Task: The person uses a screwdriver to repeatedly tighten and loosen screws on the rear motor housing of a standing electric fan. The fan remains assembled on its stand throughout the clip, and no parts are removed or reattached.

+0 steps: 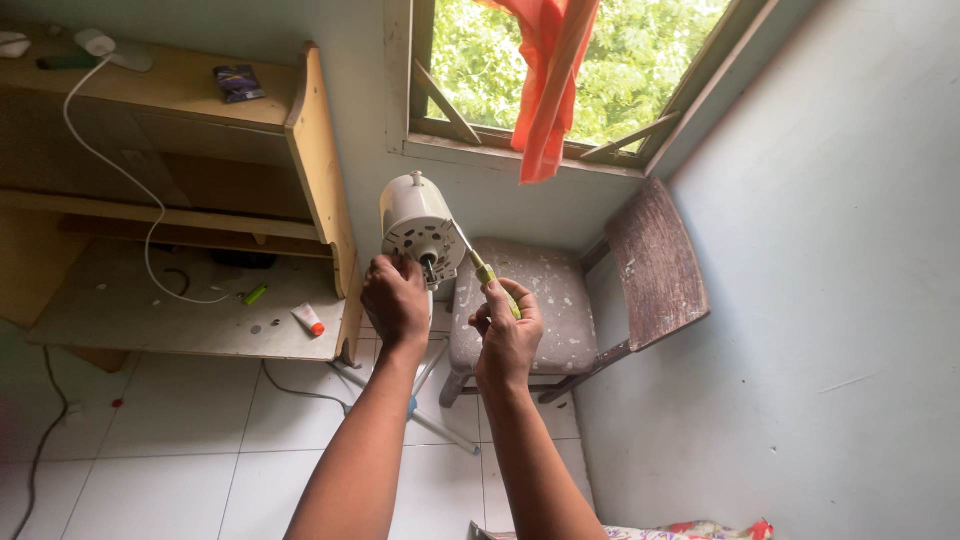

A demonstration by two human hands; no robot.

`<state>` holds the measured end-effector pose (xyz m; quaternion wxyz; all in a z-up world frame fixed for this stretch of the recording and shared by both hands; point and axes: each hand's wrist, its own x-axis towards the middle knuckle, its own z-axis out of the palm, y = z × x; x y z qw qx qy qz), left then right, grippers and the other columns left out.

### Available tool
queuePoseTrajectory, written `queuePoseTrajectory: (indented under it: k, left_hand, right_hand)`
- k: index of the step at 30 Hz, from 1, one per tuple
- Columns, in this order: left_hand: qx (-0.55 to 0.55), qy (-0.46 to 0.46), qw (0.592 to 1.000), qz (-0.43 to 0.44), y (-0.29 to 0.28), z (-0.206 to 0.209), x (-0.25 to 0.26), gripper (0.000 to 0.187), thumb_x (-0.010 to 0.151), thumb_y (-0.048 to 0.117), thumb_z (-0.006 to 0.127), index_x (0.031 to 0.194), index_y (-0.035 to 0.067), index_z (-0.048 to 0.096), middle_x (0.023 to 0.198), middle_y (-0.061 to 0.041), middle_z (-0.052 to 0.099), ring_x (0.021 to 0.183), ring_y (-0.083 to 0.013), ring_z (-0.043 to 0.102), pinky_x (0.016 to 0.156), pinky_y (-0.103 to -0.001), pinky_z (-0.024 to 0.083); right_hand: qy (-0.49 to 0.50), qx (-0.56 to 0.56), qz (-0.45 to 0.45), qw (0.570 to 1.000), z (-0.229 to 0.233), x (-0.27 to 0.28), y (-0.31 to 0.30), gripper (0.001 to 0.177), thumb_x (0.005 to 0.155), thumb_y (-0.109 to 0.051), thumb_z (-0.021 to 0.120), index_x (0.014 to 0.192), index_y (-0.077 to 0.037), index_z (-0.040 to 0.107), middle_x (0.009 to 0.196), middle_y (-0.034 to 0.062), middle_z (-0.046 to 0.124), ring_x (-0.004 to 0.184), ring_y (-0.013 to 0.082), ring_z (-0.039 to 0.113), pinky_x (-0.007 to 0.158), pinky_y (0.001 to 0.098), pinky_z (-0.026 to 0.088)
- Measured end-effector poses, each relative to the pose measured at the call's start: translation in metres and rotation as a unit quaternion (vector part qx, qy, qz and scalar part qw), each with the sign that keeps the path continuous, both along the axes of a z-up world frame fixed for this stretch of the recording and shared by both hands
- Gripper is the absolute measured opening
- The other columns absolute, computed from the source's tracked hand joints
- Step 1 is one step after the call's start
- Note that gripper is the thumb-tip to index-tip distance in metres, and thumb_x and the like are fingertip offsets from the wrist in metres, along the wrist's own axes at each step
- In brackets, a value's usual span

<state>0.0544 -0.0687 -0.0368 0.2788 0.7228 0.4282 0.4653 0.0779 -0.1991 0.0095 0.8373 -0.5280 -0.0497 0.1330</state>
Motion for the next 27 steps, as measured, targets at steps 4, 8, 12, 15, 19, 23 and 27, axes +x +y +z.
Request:
queuePoseTrajectory:
  k: [4,8,12,15,19,23,27]
  left_hand:
    - [0.025,0.055,0.998,0.007,-0.002,-0.005,0.003,0.023,0.097,0.017,0.067,0.092,-0.003,0.058,0.09,-0.025,0.066,0.083,-0.0425,0.068,0.077,-0.05,0.055]
    - [0.077,0.048,0.996,0.001,-0.003,-0.006,0.003,0.026,0.093,0.016,0.068,0.098,-0.004,0.054,0.094,-0.024,0.063,0.088,-0.0436,0.066,0.079,-0.051,0.054]
    - [0.118,0.029,0.993,0.004,-0.006,-0.008,0.0,0.025,0.089,0.014,0.068,0.099,-0.005,0.055,0.096,-0.023,0.064,0.09,-0.043,0.066,0.08,-0.05,0.053]
    - [0.076,0.05,0.996,0.024,-0.004,-0.007,0.004,0.017,0.096,0.013,0.066,0.097,-0.003,0.058,0.096,-0.023,0.066,0.091,-0.0425,0.067,0.082,-0.05,0.053]
    - [0.03,0.054,0.998,0.025,-0.001,-0.006,0.009,0.018,0.096,0.014,0.066,0.094,-0.003,0.06,0.093,-0.024,0.068,0.087,-0.0417,0.068,0.08,-0.05,0.054]
    - [0.02,0.086,0.996,0.027,-0.002,-0.006,0.009,0.023,0.096,0.017,0.067,0.094,-0.004,0.058,0.093,-0.025,0.067,0.085,-0.0415,0.069,0.079,-0.049,0.056]
    - [0.056,0.118,0.991,0.03,-0.003,-0.003,0.006,0.029,0.092,0.019,0.069,0.097,-0.006,0.056,0.098,-0.027,0.066,0.086,-0.0426,0.069,0.076,-0.048,0.058]
  right_hand:
    - [0.004,0.028,0.014,1.0,0.0,0.004,-0.002,0.025,0.092,-0.017,0.07,0.11,-0.001,0.061,0.085,0.003,0.067,0.062,0.0071,0.057,0.06,0.0273,0.052]
    - [0.012,0.035,0.025,0.999,-0.002,0.008,-0.004,0.026,0.093,-0.017,0.07,0.112,-0.001,0.062,0.087,0.0055,0.067,0.063,0.0067,0.056,0.061,0.0274,0.052]
    - [0.018,0.048,0.028,0.998,-0.005,0.011,-0.006,0.026,0.093,-0.017,0.071,0.111,-0.001,0.062,0.089,0.0058,0.067,0.064,0.0071,0.057,0.061,0.028,0.052]
    - [0.018,0.049,0.035,0.998,-0.005,0.011,-0.01,0.026,0.092,-0.017,0.071,0.111,-0.002,0.061,0.092,0.0057,0.068,0.065,0.0069,0.057,0.062,0.0281,0.053]
    - [0.018,0.047,0.035,0.998,-0.002,0.014,-0.012,0.026,0.092,-0.017,0.071,0.111,-0.003,0.061,0.092,0.0058,0.069,0.065,0.007,0.057,0.062,0.0285,0.052]
    - [0.013,0.033,0.039,0.999,-0.002,0.013,-0.014,0.026,0.092,-0.017,0.07,0.111,-0.001,0.062,0.091,0.0057,0.068,0.066,0.0071,0.057,0.063,0.0286,0.054]
    - [0.016,0.029,0.038,0.999,-0.002,0.012,-0.014,0.026,0.093,-0.017,0.07,0.111,-0.002,0.062,0.09,0.0059,0.068,0.066,0.0074,0.058,0.063,0.0285,0.053]
